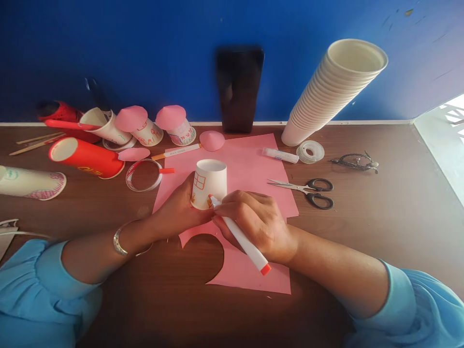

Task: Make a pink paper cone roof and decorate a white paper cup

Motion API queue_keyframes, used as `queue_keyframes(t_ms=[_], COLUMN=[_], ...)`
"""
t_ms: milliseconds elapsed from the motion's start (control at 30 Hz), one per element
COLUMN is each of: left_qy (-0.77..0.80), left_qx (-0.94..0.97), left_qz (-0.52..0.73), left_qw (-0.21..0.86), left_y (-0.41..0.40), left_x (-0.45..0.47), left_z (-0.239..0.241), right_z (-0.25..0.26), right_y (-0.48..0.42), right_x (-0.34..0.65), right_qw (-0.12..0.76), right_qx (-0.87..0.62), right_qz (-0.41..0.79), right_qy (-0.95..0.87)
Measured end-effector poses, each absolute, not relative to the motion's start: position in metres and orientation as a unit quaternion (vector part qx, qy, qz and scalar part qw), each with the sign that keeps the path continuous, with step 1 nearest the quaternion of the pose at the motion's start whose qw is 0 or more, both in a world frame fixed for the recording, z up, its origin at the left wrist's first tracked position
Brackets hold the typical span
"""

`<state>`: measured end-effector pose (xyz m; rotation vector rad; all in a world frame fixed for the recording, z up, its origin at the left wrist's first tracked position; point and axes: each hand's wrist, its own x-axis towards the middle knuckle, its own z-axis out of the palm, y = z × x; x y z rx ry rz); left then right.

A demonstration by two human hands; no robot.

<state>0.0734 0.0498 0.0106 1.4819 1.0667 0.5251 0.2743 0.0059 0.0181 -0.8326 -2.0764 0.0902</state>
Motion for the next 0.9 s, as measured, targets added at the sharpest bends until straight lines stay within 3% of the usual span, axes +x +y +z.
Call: queue_keyframes(t_ms=[900], left_qy=[0.456], left_qx=[0.645], left_qz=[0.228], left_qw=[0.570], left_y=[0.0495], left_x=[0.0730], left_z=[0.0094], right_z=[0.0190], right_y=[0.0021], right_x=[0.2733], right_qw=[0.442], right_qx=[-0.338], right_qz=[0.048], right_qy=[-0.829])
